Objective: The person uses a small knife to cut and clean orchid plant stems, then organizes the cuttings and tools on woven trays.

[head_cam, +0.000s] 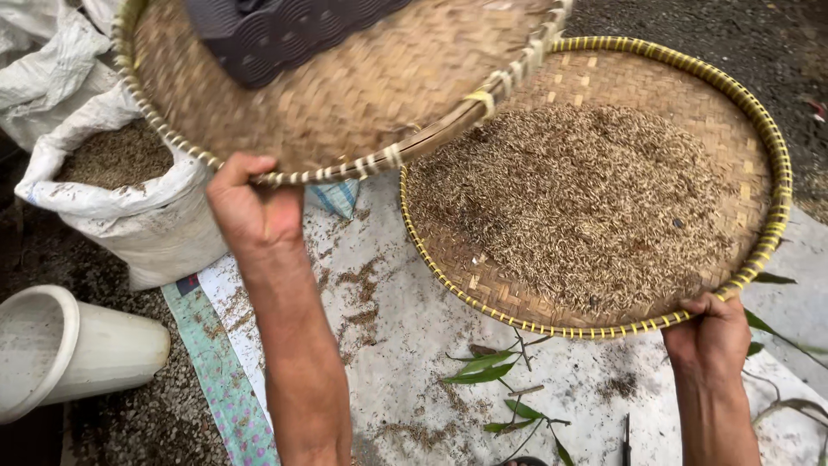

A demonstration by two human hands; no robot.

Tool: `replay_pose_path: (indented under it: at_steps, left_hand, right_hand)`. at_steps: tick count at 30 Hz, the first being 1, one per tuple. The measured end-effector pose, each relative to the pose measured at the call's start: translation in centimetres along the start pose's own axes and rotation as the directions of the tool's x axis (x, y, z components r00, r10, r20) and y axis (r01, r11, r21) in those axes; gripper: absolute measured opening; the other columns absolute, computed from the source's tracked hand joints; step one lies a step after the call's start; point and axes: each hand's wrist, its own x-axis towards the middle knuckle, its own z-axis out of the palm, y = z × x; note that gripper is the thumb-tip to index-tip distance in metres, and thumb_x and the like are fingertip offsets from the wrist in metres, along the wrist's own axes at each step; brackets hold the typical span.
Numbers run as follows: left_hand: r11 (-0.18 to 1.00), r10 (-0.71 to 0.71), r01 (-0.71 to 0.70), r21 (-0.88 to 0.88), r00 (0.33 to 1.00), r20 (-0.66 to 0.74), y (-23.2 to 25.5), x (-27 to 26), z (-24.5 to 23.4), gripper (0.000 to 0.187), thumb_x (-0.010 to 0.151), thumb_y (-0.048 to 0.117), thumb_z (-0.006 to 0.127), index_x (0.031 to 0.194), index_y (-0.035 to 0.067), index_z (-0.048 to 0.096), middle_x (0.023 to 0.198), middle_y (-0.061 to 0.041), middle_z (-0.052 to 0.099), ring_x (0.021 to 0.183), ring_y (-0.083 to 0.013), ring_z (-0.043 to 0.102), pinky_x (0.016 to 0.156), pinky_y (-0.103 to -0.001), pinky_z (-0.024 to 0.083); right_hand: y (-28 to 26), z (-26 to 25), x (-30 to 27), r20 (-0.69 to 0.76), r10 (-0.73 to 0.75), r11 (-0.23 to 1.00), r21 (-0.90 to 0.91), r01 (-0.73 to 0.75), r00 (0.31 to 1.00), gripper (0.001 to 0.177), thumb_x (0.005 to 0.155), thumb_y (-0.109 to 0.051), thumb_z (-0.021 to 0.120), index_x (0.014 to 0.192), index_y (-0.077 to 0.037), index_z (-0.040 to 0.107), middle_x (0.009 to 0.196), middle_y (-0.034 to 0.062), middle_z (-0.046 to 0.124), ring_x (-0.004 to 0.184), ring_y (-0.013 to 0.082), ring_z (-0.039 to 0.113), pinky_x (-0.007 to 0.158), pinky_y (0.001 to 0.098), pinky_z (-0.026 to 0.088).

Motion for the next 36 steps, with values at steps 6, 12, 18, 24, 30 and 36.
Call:
replay_pose_path:
  at_steps: [6, 12, 18, 24, 30, 36]
  left_hand:
    - [1.000, 0.006, -0.006, 0.015, 0.999, -0.047, 2.0, 2.1, -2.6, 0.018, 0.050, -0.012, 0.055, 0.053, 0.006, 0.053, 0.064, -0.006, 0.057, 0.070, -0.0275, 0.057, 0.080, -0.045, 0.054]
    - [0.999, -0.021, 0.019, -0.035, 0.998, -0.051, 4.1, 1.0, -2.5, 0.020, 0.051, -0.012, 0.055, 0.058, 0.007, 0.053, 0.065, -0.006, 0.058, 0.069, -0.0287, 0.057, 0.080, -0.048, 0.054]
    - [0.997, 0.054, -0.055, -0.047, 0.998, -0.025, 7.3, -0.7, -2.3, 0.017, 0.052, -0.011, 0.055, 0.061, 0.004, 0.058, 0.074, -0.010, 0.065, 0.079, -0.0333, 0.064, 0.089, -0.052, 0.058]
    - [0.983, 0.185, -0.185, 0.001, 0.981, -0.066, 9.9, -2.4, -2.3, 0.017, 0.053, -0.011, 0.057, 0.052, 0.005, 0.053, 0.058, -0.005, 0.052, 0.062, -0.0254, 0.053, 0.070, -0.044, 0.052]
    - [0.959, 0.283, -0.283, 0.014, 0.959, 0.000, 10.7, -5.4, -2.4, 0.019, 0.062, -0.012, 0.061, 0.056, 0.006, 0.058, 0.049, 0.002, 0.051, 0.054, -0.0200, 0.058, 0.066, -0.036, 0.054]
    - [0.960, 0.279, -0.279, 0.017, 0.957, -0.080, 10.3, -4.0, -3.7, 0.023, 0.052, -0.013, 0.056, 0.067, 0.001, 0.065, 0.070, -0.007, 0.067, 0.072, -0.0278, 0.066, 0.080, -0.043, 0.061]
  right_hand:
    - [-0.4, 2.0, -0.6, -0.009, -0.036, 0.999, 0.012, 0.036, 0.999, 0.041, 0.065, 0.012, 0.040, 0.088, -0.022, 0.045, 0.076, -0.0110, 0.044, 0.066, 0.0026, 0.043, 0.069, 0.0114, 0.045]
    - [0.8, 5.3, 0.0, 0.087, -0.108, 0.992, -0.050, 0.113, 0.990, 0.039, 0.059, 0.010, 0.042, 0.085, -0.019, 0.046, 0.079, -0.0081, 0.047, 0.077, 0.0093, 0.047, 0.078, 0.0194, 0.047]
    - [4.6, 12.3, -1.1, 0.135, -0.024, 1.000, 0.018, 0.022, 0.991, 0.047, 0.062, 0.014, 0.040, 0.095, -0.019, 0.049, 0.074, -0.0063, 0.041, 0.060, 0.0084, 0.045, 0.065, 0.0258, 0.050]
    - [5.0, 12.8, -2.0, 0.142, 0.015, 0.999, 0.040, -0.021, 0.990, 0.039, 0.071, 0.014, 0.042, 0.091, -0.019, 0.046, 0.069, -0.0086, 0.041, 0.055, 0.0033, 0.041, 0.060, 0.0144, 0.040]
    - [7.3, 13.7, -0.8, 0.162, 0.034, 0.997, 0.060, -0.044, 0.986, 0.038, 0.067, 0.013, 0.043, 0.089, -0.018, 0.045, 0.070, -0.0075, 0.047, 0.057, 0.0035, 0.045, 0.058, 0.0132, 0.041]
    - [11.6, 20.6, 5.5, 0.210, 0.057, 0.969, 0.223, -0.104, 0.976, 0.044, 0.059, 0.011, 0.043, 0.096, -0.008, 0.059, 0.074, -0.0015, 0.048, 0.066, 0.0112, 0.049, 0.076, 0.0221, 0.054]
